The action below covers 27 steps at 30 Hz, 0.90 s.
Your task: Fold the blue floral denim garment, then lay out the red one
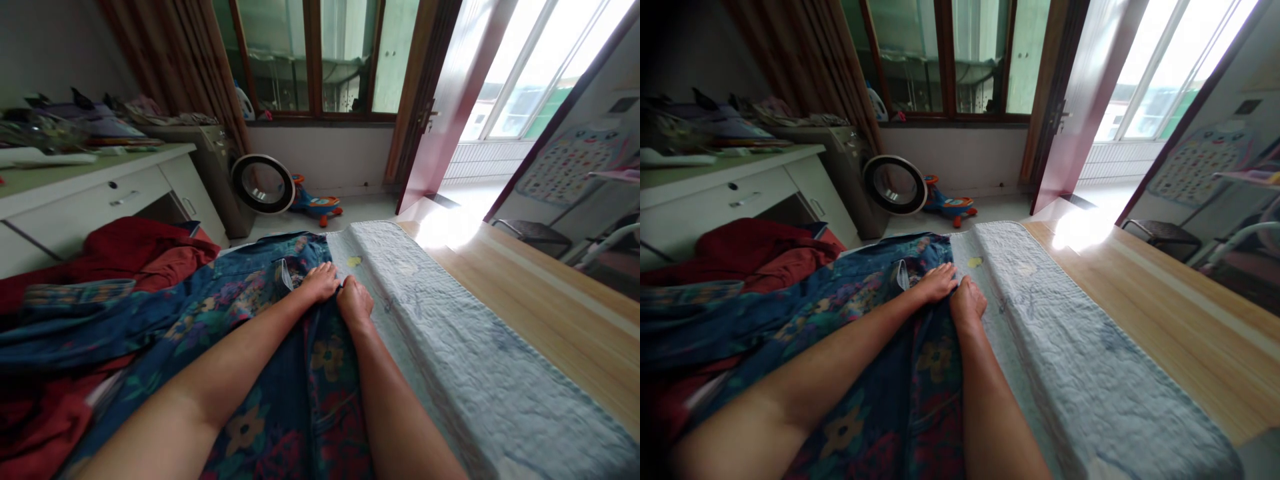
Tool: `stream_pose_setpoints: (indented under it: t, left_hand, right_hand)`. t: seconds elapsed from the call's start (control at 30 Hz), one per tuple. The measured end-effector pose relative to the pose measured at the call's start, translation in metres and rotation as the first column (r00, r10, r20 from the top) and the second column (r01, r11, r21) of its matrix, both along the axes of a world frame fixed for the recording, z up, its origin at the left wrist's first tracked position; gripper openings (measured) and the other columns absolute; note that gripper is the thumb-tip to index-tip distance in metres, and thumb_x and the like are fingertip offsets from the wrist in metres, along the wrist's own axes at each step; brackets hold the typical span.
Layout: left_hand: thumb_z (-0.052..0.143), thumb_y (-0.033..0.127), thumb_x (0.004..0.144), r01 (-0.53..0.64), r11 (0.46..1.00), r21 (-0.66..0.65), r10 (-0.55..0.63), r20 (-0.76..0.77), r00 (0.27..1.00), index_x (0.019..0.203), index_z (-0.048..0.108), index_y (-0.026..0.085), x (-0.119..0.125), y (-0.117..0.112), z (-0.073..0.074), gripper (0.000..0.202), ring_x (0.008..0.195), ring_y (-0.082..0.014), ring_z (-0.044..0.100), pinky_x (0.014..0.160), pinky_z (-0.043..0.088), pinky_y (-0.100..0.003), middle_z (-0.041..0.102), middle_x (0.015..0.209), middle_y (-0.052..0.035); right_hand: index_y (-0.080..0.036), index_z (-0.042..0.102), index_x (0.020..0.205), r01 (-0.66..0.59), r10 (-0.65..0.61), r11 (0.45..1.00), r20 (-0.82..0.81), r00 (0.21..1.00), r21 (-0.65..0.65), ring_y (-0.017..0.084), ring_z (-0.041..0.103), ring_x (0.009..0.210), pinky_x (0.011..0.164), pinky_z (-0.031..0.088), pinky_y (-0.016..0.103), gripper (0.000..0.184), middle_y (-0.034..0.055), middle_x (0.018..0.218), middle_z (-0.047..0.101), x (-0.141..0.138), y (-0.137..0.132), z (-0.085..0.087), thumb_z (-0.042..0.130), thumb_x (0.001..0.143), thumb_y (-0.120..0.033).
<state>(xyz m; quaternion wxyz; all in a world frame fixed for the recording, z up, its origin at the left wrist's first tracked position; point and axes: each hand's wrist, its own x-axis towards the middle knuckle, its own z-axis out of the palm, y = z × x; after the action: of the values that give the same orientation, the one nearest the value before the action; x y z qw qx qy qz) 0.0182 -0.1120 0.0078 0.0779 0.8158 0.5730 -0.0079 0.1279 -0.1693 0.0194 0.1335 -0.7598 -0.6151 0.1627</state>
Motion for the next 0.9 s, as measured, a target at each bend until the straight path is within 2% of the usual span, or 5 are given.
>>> stream_pose_setpoints:
  t: [0.27, 0.43, 0.67, 0.83, 0.9]
  left_hand:
    - [0.034, 0.022, 0.094, 0.066, 0.993, 0.097, -0.066, 0.002, 0.998, 0.143, 0.042, 0.015, -0.010, -0.082, -0.001, 0.050, 0.143, -0.0249, 0.032, 0.117, 0.025, -0.046, 0.039, 0.154, -0.0113]
    - [0.035, 0.021, 0.094, 0.024, 0.983, 0.183, -0.023, -0.008, 1.000, 0.140, 0.047, 0.016, -0.014, -0.092, 0.001, 0.048, 0.139, -0.0258, 0.039, 0.113, 0.032, -0.046, 0.044, 0.150, -0.0118]
    - [0.037, 0.023, 0.095, -0.001, 0.960, 0.280, 0.008, -0.023, 1.000, 0.126, 0.060, 0.025, -0.051, -0.115, 0.004, 0.039, 0.134, -0.0260, 0.042, 0.105, 0.038, -0.045, 0.052, 0.144, -0.0054]
    - [0.031, 0.019, 0.096, -0.053, 0.957, 0.284, 0.059, -0.012, 0.998, 0.126, 0.060, 0.024, -0.046, -0.121, 0.006, 0.042, 0.141, -0.0262, 0.035, 0.115, 0.021, -0.056, 0.049, 0.147, -0.0066]
    - [0.032, 0.015, 0.094, -0.016, 0.960, 0.279, 0.016, 0.001, 1.000, 0.124, 0.061, 0.020, -0.034, -0.122, 0.009, 0.042, 0.142, -0.0248, 0.033, 0.118, 0.018, -0.052, 0.047, 0.148, -0.0083]
  right_hand:
    - [-0.022, 0.063, 0.104, -0.084, 0.068, 0.971, 0.079, 0.995, 0.226, 0.022, 0.060, 0.100, 0.079, 0.043, 0.030, 0.022, 0.0090, 0.105, 0.065, -0.003, -0.005, -0.016, 0.045, 0.091, -0.025]
    - [-0.023, 0.062, 0.108, -0.104, 0.076, 0.968, 0.129, 0.989, 0.227, 0.021, 0.058, 0.101, 0.080, 0.042, 0.029, 0.025, 0.0092, 0.108, 0.062, 0.000, -0.004, -0.021, 0.042, 0.092, -0.023]
    - [-0.019, 0.063, 0.108, -0.111, 0.076, 0.971, 0.167, 0.983, 0.211, 0.022, 0.059, 0.100, 0.080, 0.042, 0.030, 0.030, 0.0120, 0.109, 0.061, -0.002, -0.005, -0.020, 0.037, 0.093, -0.019]
    - [-0.018, 0.064, 0.109, -0.106, 0.071, 0.971, 0.163, 0.984, 0.215, 0.024, 0.059, 0.103, 0.082, 0.043, 0.031, 0.031, 0.0129, 0.111, 0.062, -0.004, -0.007, -0.016, 0.038, 0.093, -0.019]
    - [-0.018, 0.064, 0.109, -0.106, 0.071, 0.971, 0.164, 0.984, 0.216, 0.024, 0.059, 0.103, 0.081, 0.043, 0.031, 0.031, 0.0128, 0.111, 0.062, -0.003, -0.007, -0.016, 0.038, 0.093, -0.019]
